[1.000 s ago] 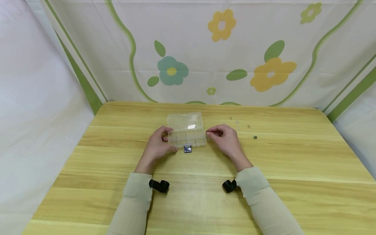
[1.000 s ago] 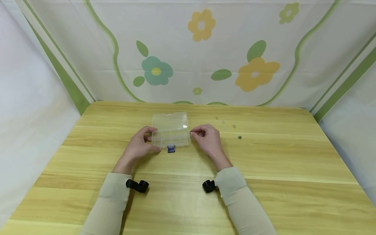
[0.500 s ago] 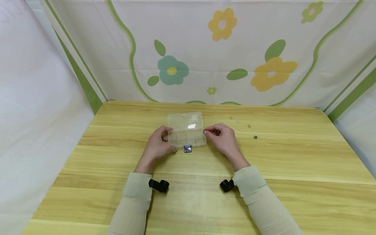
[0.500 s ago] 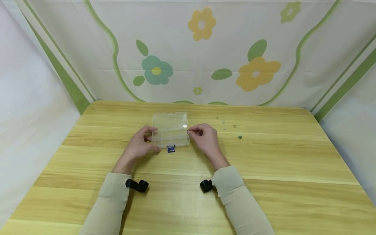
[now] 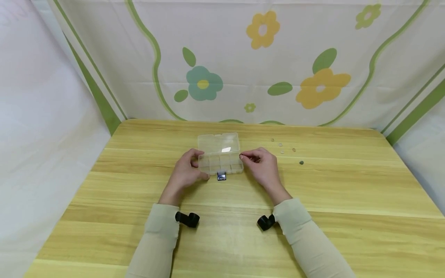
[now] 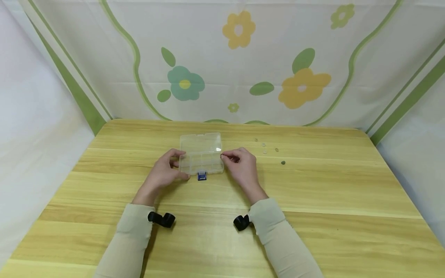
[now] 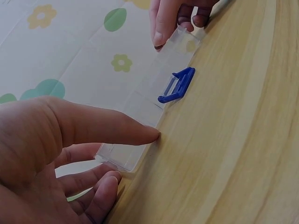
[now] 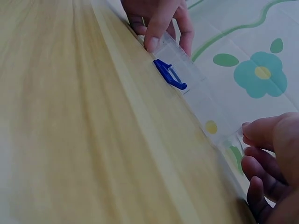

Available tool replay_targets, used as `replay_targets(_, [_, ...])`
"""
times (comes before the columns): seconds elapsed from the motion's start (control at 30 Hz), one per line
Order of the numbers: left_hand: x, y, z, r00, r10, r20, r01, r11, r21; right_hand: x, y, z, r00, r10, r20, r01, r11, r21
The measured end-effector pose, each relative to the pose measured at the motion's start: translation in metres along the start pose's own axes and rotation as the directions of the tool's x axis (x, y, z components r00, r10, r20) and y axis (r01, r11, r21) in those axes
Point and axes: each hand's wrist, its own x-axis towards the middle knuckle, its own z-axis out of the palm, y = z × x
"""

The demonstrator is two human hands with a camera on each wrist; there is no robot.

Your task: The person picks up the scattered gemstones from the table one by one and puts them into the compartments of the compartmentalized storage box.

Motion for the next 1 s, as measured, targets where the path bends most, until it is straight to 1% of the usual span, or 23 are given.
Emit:
replay_targets(0.13, [0.0007, -0.0007, 0.0006, 1.0, 0.003, -0.002, -0.003, 1.0, -0.005, -0.0002, 0.0008, -0.0002, 1.0, -0.004, -0.003, 0.004, 1.0, 0.012])
replay_targets(0.33, [0.0004, -0.0011, 0.0009, 1.0, 0.028, -0.011, -0.028, 1.0, 0.01, -0.0003, 0.0017, -0.0011, 1.0, 0.023, 0.021, -0.023, 1.0, 0.021])
replay_targets(0.77, [0.0015, -0.001, 0.0003, 1.0, 0.028, -0.007, -0.028, 0.999, -0.016, -0.0002, 0.0021, -0.001, 0.999, 0.031, 0.017, -0.032, 0.999, 0.027])
replay_targets(1.0, [0.0015, -0.0019, 0.0007, 1.0, 0.024, -0.002, -0.024, 1.0, -0.011, -0.0008, 0.0027, -0.0004, 0.999, 0.041, 0.02, -0.041, 0.999, 0.033])
